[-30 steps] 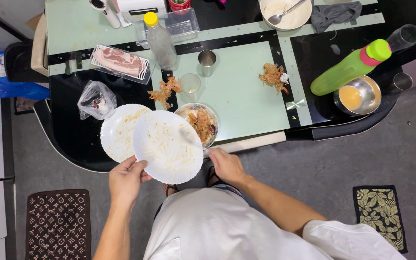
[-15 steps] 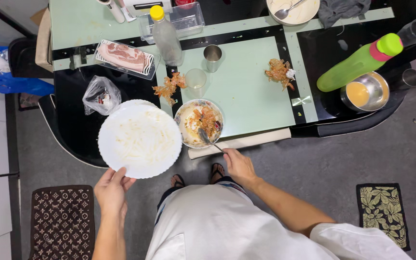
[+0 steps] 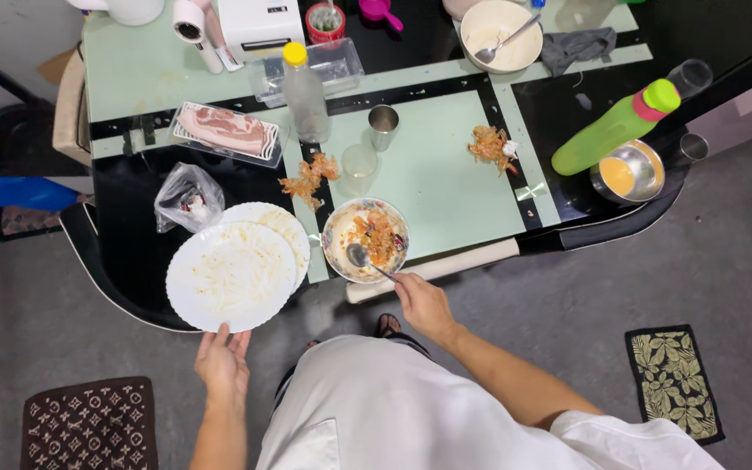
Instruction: The person scrapes leftover food from plates and bowls into a bowl using a spoon, gathers and carries the dirty dishes and cups to the sink, and scoops remaining food scraps from the table into the bowl.
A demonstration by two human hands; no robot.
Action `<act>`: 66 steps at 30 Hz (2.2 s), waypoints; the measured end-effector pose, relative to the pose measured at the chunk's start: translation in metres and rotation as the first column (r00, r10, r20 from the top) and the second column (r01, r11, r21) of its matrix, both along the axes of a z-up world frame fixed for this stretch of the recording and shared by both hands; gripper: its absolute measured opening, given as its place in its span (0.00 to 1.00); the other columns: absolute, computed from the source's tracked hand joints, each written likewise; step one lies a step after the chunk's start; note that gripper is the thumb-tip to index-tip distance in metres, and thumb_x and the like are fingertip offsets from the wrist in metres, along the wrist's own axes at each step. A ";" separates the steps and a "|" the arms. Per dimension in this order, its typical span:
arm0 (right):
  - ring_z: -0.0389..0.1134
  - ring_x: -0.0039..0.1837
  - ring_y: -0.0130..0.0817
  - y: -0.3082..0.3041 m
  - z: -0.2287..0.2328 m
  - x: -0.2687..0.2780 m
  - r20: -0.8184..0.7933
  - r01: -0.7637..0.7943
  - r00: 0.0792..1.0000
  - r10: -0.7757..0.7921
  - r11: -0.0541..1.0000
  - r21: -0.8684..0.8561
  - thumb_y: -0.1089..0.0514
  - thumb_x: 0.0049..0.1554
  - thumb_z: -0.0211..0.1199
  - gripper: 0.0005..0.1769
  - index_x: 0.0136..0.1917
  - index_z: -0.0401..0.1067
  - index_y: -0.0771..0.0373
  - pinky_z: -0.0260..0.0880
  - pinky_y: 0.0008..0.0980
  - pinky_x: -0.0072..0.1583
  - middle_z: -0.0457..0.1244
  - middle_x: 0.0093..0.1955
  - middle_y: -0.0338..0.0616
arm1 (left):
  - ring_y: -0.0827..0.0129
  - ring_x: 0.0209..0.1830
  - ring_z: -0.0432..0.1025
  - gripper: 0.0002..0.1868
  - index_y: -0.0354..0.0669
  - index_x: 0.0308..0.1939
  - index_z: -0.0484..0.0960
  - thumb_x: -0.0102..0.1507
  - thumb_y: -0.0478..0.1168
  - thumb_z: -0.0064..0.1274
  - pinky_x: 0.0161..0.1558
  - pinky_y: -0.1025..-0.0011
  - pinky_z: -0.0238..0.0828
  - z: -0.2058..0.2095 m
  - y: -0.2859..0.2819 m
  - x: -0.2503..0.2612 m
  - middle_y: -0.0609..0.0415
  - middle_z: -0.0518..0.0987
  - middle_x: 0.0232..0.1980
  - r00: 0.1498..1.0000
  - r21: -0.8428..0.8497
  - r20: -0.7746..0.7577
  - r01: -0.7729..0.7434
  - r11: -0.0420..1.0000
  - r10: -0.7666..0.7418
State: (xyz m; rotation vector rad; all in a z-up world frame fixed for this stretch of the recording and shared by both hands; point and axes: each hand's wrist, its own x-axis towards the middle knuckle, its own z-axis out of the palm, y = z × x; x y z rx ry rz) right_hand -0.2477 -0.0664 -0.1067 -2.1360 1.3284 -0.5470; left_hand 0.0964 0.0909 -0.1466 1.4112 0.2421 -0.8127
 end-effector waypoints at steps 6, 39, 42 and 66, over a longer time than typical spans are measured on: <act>0.72 0.50 0.52 0.013 0.009 0.006 -0.010 -0.019 1.000 0.020 1.000 0.024 0.57 0.61 0.58 0.11 0.55 0.75 0.61 0.72 0.45 0.50 0.69 0.49 0.50 | 0.56 0.56 0.76 0.24 0.34 0.71 0.66 0.71 0.34 0.44 0.59 0.61 0.77 -0.041 -0.010 0.006 0.46 0.75 0.64 0.994 -0.019 -0.065 0.084 0.996 -0.085; 0.58 0.35 0.20 -0.033 -0.020 -0.018 0.175 0.108 0.956 -0.234 0.839 0.534 0.54 0.59 0.65 0.15 0.57 0.77 0.63 0.61 0.25 0.39 0.61 0.31 0.33 | 0.68 0.32 0.77 0.18 0.34 0.42 0.84 0.63 0.48 0.62 0.38 0.72 0.73 -0.022 -0.138 -0.088 0.48 0.85 0.35 0.386 0.407 0.211 0.801 0.440 -0.898; 0.55 0.34 0.21 -0.057 -0.030 -0.036 0.148 0.100 0.965 -0.217 0.823 0.559 0.54 0.54 0.73 0.17 0.55 0.78 0.62 0.58 0.26 0.37 0.57 0.29 0.33 | 0.77 0.40 0.79 0.16 0.36 0.44 0.82 0.59 0.43 0.66 0.44 0.74 0.75 0.006 -0.172 -0.100 0.54 0.85 0.40 0.436 0.270 0.545 0.717 0.642 -0.716; 0.61 0.68 0.55 -0.328 -0.032 0.070 0.236 0.026 0.972 0.006 0.991 -0.131 0.56 0.39 0.84 0.30 0.41 0.65 0.70 0.67 0.42 0.61 0.51 0.75 0.61 | 0.55 0.66 0.69 0.48 0.45 0.76 0.58 0.57 0.45 0.66 0.65 0.63 0.66 0.056 -0.320 -0.146 0.47 0.71 0.69 0.300 0.661 0.473 0.500 0.559 -0.828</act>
